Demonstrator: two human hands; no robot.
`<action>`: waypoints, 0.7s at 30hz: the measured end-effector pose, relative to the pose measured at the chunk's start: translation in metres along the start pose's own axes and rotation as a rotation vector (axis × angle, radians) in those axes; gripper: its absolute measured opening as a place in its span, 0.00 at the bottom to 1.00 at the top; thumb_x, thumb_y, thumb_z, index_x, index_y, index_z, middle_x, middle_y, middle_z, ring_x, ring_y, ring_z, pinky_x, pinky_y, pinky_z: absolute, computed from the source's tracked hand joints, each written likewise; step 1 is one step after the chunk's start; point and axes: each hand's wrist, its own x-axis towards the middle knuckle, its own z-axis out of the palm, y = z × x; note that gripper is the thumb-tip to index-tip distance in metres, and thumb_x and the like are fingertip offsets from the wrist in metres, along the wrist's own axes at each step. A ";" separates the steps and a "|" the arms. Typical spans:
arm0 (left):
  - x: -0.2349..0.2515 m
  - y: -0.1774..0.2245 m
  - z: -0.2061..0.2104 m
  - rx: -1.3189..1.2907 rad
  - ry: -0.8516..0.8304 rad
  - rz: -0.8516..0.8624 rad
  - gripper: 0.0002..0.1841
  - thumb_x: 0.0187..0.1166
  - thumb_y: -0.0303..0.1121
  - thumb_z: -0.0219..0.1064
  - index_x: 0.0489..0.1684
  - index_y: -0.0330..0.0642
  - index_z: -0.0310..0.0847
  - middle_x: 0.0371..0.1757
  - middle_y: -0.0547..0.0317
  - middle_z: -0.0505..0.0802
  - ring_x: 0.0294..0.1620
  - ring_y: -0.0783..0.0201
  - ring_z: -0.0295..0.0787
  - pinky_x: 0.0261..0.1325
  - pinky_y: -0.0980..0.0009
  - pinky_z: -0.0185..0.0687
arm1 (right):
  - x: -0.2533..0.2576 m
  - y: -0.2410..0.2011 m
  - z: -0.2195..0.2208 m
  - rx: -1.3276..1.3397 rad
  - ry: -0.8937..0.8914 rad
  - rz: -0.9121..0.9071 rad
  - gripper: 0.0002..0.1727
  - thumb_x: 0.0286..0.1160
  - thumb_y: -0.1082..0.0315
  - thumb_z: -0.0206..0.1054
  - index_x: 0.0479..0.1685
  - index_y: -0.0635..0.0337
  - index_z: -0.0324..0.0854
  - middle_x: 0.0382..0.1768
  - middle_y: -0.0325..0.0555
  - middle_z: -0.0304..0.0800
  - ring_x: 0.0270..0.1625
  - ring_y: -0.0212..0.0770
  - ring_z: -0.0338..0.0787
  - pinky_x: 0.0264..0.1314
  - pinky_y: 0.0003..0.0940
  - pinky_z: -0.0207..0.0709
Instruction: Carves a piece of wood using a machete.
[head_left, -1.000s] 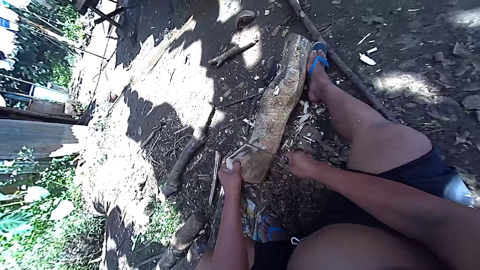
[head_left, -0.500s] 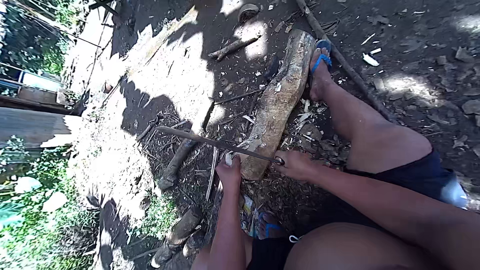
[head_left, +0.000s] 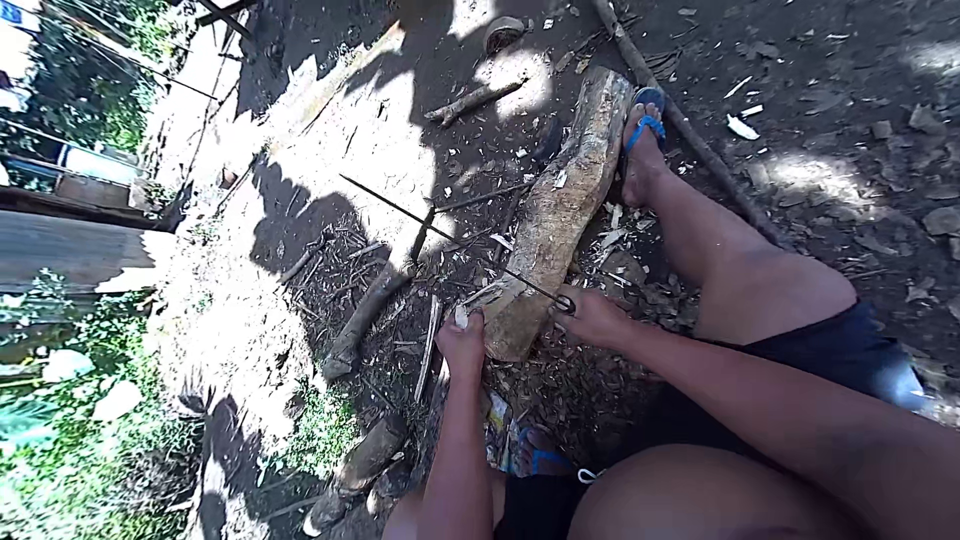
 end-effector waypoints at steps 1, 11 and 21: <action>0.001 -0.001 -0.001 0.017 0.001 0.008 0.15 0.76 0.40 0.74 0.48 0.35 0.88 0.36 0.48 0.96 0.36 0.54 0.98 0.42 0.51 0.99 | 0.006 0.017 0.008 -0.043 -0.007 0.024 0.19 0.81 0.49 0.63 0.57 0.52 0.81 0.41 0.49 0.90 0.45 0.50 0.91 0.51 0.57 0.84; 0.001 0.005 -0.010 -0.154 -0.043 -0.112 0.18 0.81 0.32 0.71 0.63 0.29 0.80 0.48 0.38 0.96 0.43 0.49 0.99 0.45 0.53 0.99 | 0.016 0.077 0.021 0.110 -0.215 0.474 0.21 0.71 0.55 0.74 0.52 0.62 0.80 0.31 0.53 0.84 0.23 0.47 0.83 0.28 0.50 0.81; 0.031 -0.023 -0.040 -0.503 0.114 -0.487 0.35 0.88 0.59 0.55 0.79 0.34 0.68 0.55 0.31 0.93 0.46 0.40 0.97 0.47 0.47 0.94 | 0.013 0.080 0.032 0.545 -0.234 0.546 0.19 0.76 0.62 0.73 0.57 0.62 0.74 0.21 0.43 0.77 0.15 0.39 0.79 0.20 0.39 0.83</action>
